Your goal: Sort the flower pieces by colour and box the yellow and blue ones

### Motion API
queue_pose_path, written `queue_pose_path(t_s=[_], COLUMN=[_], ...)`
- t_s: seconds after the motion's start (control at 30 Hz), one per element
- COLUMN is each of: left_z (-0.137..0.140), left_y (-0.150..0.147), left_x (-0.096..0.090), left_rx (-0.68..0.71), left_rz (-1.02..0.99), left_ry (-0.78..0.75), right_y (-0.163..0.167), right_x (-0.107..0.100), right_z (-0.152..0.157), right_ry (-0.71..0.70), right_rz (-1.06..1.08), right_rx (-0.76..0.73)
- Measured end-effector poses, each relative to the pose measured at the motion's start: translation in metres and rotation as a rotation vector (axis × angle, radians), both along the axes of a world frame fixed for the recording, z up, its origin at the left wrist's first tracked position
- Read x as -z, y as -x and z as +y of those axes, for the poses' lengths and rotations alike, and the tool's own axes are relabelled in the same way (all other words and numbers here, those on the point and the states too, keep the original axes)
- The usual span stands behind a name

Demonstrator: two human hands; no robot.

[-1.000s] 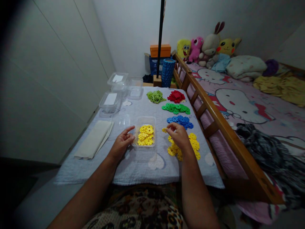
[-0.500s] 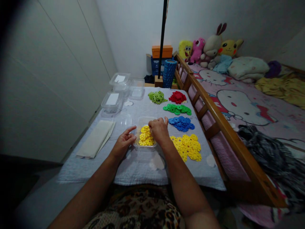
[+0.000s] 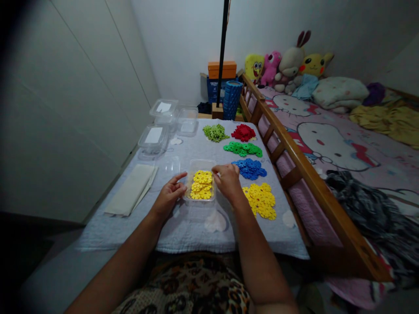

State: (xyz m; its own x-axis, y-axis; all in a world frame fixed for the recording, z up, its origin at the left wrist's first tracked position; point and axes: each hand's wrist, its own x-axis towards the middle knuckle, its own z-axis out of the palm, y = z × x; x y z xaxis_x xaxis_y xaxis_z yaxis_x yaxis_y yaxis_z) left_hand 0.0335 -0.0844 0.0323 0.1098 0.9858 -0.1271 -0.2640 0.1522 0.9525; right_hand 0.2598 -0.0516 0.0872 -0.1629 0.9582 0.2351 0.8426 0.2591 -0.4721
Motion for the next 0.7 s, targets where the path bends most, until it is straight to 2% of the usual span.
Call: queue_pose_path(t_s=[0.17, 0.3, 0.4, 0.5, 0.7], left_z=[0.0, -0.001, -0.001, -0.001, -0.001], left_y=[0.0, 0.0, -0.001, -0.001, -0.001], left_x=[0.0, -0.003, -0.004, -0.005, -0.005], left_rx=[0.002, 0.002, -0.002, -0.006, -0.009], left_rz=[0.018, 0.035, 0.035, 0.034, 0.015], left_ry=[-0.005, -0.017, -0.005, -0.003, -0.008], right_y=[-0.05, -0.075, -0.079, -0.075, -0.068], right_x=[0.006, 0.016, 0.024, 0.031, 0.034], right_z=[-0.006, -0.017, -0.024, -0.028, -0.023], right_ry=[0.007, 0.126, 0.221, 0.256, 0.228], right_rz=[0.018, -0.188, -0.339, -0.422, -0.367], right_rx=[0.16, 0.302, 0.302, 0.269, 0.264])
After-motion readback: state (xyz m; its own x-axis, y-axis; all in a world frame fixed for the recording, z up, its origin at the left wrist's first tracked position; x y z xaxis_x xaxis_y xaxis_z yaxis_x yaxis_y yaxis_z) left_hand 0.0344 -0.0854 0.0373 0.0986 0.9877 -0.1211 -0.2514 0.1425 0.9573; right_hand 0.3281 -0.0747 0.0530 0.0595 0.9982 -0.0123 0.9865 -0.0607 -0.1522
